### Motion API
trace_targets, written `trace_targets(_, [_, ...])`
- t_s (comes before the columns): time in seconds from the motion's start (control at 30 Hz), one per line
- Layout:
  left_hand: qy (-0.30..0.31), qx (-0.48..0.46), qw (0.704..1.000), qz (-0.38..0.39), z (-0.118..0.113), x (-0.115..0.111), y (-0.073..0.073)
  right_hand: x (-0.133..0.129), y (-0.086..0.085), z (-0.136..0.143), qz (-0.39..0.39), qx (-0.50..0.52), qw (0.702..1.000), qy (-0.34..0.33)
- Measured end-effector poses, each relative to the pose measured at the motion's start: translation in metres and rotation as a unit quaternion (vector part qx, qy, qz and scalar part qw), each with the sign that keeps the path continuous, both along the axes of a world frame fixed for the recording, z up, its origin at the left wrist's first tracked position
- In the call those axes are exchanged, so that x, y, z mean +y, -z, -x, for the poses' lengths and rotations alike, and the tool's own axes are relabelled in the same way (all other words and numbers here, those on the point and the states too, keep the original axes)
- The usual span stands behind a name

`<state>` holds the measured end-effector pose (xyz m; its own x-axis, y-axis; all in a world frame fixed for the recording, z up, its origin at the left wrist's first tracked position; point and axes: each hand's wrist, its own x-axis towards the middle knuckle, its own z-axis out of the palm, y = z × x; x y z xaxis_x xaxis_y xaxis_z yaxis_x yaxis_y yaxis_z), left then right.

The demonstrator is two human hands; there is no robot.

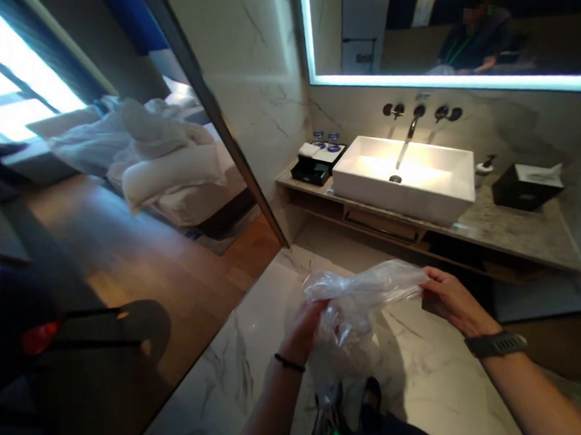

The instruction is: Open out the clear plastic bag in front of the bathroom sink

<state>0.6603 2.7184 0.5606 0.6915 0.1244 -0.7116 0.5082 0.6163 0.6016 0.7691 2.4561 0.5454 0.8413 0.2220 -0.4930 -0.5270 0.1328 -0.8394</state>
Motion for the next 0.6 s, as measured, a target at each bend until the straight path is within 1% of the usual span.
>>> trace_targets(0.07, [0.044, 0.001, 0.999, 0.004, -0.025, -0.005, 0.0, -0.017, -0.006, -0.014, -0.039, 0.009, 0.999, 0.035])
trace_targets(0.13, [0.097, -0.017, 0.995, 0.014, -0.048, -0.005, 0.003, -0.026, -0.007, -0.028, -0.062, 0.011, 0.996, 0.07])
trace_targets(0.2, [0.151, -0.042, 0.987, 0.02, -0.07, -0.005, 0.007, -0.031, -0.006, -0.043, -0.065, 0.015, 0.993, 0.094])
trace_targets(0.27, [0.18, -0.053, 0.982, 0.026, -0.093, -0.005, 0.012, -0.036, -0.005, -0.058, -0.047, 0.016, 0.992, 0.119])
trace_targets(0.3, [0.185, -0.054, 0.981, 0.027, -0.105, -0.005, 0.013, -0.039, -0.007, -0.065, -0.019, 0.004, 0.991, 0.134])
trace_targets(0.33, [0.187, -0.054, 0.981, 0.026, -0.117, -0.005, 0.015, -0.043, -0.01, -0.071, 0.037, -0.029, 0.988, 0.15])
trace_targets(0.37, [0.186, -0.055, 0.981, 0.023, -0.128, -0.005, 0.016, -0.045, -0.014, -0.075, 0.116, -0.076, 0.976, 0.169])
trace_targets(0.43, [0.186, -0.07, 0.98, 0.017, -0.147, -0.007, 0.016, -0.046, -0.026, -0.075, 0.272, -0.177, 0.924, 0.204])
trace_targets(0.47, [0.185, -0.08, 0.979, 0.016, -0.155, -0.009, 0.016, -0.042, -0.032, -0.071, 0.314, -0.207, 0.904, 0.203])
trace_targets(0.5, [0.183, -0.091, 0.979, 0.013, -0.162, -0.012, 0.016, -0.034, -0.037, -0.066, 0.325, -0.217, 0.901, 0.189])
trace_targets(0.53, [0.188, -0.1, 0.977, 0.009, -0.167, -0.016, 0.015, -0.024, -0.039, -0.06, 0.304, -0.208, 0.917, 0.156])
trace_targets(0.57, [0.2, -0.109, 0.974, 0.005, -0.172, -0.022, 0.015, -0.011, -0.039, -0.055, 0.281, -0.197, 0.934, 0.101])
trace_targets(0.6, [0.219, -0.118, 0.969, 0.001, -0.175, -0.027, 0.014, 0.002, -0.037, -0.052, 0.273, -0.193, 0.941, 0.06])
